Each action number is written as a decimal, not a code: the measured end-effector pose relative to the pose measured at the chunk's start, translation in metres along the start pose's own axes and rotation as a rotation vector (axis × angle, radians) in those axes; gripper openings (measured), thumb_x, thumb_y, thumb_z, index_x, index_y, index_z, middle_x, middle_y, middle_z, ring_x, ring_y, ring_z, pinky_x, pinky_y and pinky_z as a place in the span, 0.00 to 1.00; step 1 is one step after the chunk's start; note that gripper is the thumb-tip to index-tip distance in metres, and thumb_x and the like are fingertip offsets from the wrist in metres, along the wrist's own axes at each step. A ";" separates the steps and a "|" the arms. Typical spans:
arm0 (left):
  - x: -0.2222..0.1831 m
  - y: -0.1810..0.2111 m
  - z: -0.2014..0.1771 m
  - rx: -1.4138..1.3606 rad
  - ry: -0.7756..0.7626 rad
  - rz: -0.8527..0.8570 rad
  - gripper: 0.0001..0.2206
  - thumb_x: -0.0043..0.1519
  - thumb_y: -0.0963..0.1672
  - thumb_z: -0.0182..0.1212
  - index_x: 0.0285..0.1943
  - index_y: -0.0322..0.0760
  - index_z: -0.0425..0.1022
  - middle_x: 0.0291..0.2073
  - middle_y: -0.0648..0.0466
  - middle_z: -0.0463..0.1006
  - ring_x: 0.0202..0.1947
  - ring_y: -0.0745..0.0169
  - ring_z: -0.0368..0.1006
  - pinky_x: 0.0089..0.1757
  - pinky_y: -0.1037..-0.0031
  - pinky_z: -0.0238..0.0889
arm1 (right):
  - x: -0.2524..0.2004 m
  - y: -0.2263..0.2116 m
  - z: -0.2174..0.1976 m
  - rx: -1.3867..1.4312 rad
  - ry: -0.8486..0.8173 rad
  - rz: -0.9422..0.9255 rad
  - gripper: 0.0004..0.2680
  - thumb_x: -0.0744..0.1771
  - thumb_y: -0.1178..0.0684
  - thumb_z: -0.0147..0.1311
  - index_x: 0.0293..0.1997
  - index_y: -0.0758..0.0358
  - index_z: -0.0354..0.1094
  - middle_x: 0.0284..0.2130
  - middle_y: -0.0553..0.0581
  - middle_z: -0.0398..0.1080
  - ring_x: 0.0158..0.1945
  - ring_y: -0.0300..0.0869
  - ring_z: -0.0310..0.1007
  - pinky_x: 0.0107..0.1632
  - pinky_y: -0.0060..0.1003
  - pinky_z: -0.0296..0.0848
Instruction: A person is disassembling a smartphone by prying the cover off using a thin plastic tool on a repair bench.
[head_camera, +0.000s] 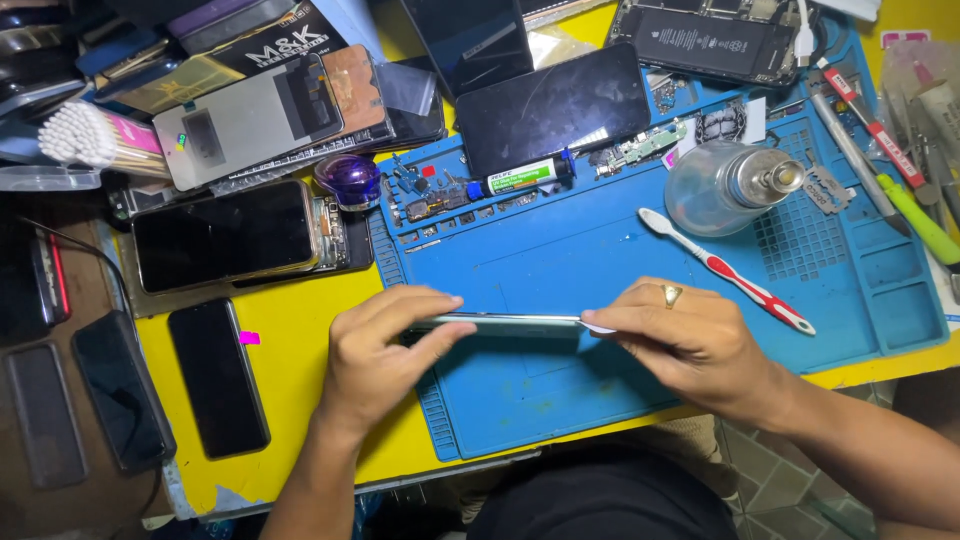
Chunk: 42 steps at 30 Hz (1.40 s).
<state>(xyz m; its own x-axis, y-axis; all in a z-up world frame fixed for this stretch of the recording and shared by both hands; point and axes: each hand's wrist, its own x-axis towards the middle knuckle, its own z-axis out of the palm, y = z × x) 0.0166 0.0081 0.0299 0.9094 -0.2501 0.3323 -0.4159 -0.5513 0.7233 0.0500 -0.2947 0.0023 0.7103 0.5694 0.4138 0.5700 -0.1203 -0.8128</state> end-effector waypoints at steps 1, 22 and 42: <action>0.003 0.009 0.003 0.000 -0.002 0.000 0.10 0.54 0.40 0.76 0.41 0.29 0.82 0.36 0.46 0.85 0.36 0.55 0.82 0.44 0.71 0.79 | -0.001 0.001 0.000 0.001 0.001 0.002 0.09 0.65 0.69 0.57 0.49 0.70 0.72 0.33 0.57 0.77 0.33 0.43 0.78 0.40 0.34 0.79; 0.014 0.064 0.060 0.331 -0.092 0.158 0.08 0.70 0.36 0.47 0.44 0.34 0.73 0.42 0.50 0.76 0.37 0.54 0.72 0.49 0.57 0.62 | -0.003 -0.006 -0.003 -0.036 -0.063 -0.163 0.12 0.71 0.62 0.36 0.49 0.78 0.69 0.38 0.68 0.73 0.39 0.52 0.77 0.43 0.42 0.79; 0.019 0.069 0.061 0.296 -0.179 0.042 0.09 0.63 0.34 0.48 0.43 0.36 0.71 0.40 0.50 0.75 0.38 0.53 0.69 0.45 0.62 0.58 | -0.009 -0.010 -0.001 0.053 0.002 0.055 0.07 0.64 0.70 0.57 0.44 0.71 0.73 0.30 0.57 0.76 0.30 0.42 0.78 0.39 0.33 0.81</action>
<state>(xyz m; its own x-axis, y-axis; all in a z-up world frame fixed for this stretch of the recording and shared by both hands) 0.0055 -0.0836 0.0489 0.8886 -0.3982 0.2278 -0.4578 -0.7381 0.4956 0.0387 -0.2990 0.0069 0.7408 0.5613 0.3691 0.5075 -0.1077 -0.8549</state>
